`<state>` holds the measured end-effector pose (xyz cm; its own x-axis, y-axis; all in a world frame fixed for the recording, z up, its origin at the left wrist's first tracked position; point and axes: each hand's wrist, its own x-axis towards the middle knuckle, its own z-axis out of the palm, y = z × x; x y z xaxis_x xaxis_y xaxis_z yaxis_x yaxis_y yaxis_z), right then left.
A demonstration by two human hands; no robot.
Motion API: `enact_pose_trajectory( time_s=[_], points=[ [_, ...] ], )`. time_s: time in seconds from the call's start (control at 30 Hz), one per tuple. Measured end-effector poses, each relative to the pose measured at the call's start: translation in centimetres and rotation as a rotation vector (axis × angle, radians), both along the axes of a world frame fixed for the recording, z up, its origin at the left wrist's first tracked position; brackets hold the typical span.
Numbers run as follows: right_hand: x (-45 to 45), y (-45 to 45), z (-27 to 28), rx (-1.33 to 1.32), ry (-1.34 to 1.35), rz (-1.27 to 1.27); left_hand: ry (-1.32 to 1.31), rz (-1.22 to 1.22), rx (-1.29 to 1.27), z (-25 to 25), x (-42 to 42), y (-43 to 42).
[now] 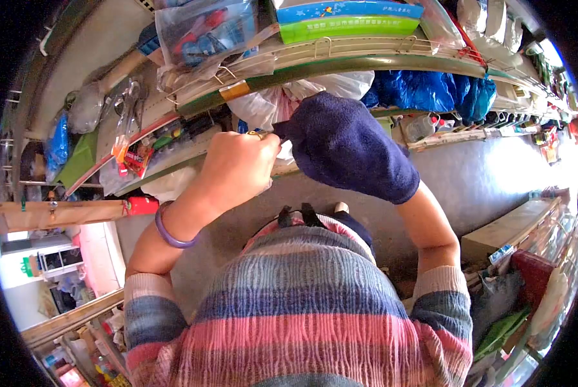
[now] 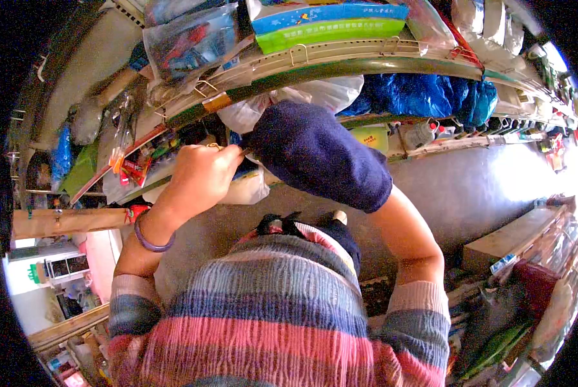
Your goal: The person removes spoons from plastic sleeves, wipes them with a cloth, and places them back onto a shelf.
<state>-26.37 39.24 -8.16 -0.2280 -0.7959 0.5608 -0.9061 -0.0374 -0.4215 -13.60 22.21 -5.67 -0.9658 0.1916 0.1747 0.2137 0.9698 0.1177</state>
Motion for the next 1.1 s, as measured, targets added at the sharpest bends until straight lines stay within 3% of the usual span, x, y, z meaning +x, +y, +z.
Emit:
enact_pose_trajectory(
  time_s=[0.2,0.43,0.5,0.6,0.7,0.77,0.87,0.9,1.0,1.03,1.1],
  points=[
    [1.0,-0.9,1.7,-0.125,-0.160,-0.262,0.178,0.176,0.189,0.5,-0.4,1.1],
    [-0.9,-0.6,-0.3,-0.181,0.090,-0.382,0.144,0.222,0.170,0.2,0.5,0.0],
    [-1.0,-0.4,-0.2,-0.228,0.026,-0.459,0.202,0.222,0.287,1.0,1.1,1.1],
    [-2.0,-0.1,-0.8,0.025,0.410,-0.362,0.250,0.286,0.530,0.0,0.6,1.5],
    [-0.8,-2.1,-2.1,-0.103,0.267,-0.310,0.203,0.381,0.769,-0.2,0.3,2.1],
    [0.0,-2.5,-1.9,-0.174,0.133,-0.252,0.235,0.364,0.711,-0.5,0.1,2.6],
    [0.9,-0.9,2.5,-0.302,-0.117,-0.098,0.362,0.291,0.548,-1.9,-0.3,3.0],
    [1.0,-1.3,3.1,-0.362,-0.061,-0.156,0.383,0.291,0.486,-2.2,-0.3,3.2],
    [0.4,-3.5,1.4,-0.487,-0.176,-0.187,0.456,0.258,0.439,-2.8,-0.7,3.4],
    [0.7,-3.8,1.2,-0.489,-0.328,-0.125,0.467,0.263,0.458,-3.1,-0.8,3.2],
    [1.3,-3.0,2.3,-0.301,-0.070,-0.215,0.490,0.282,0.480,-3.1,-1.0,3.0]
  ],
)
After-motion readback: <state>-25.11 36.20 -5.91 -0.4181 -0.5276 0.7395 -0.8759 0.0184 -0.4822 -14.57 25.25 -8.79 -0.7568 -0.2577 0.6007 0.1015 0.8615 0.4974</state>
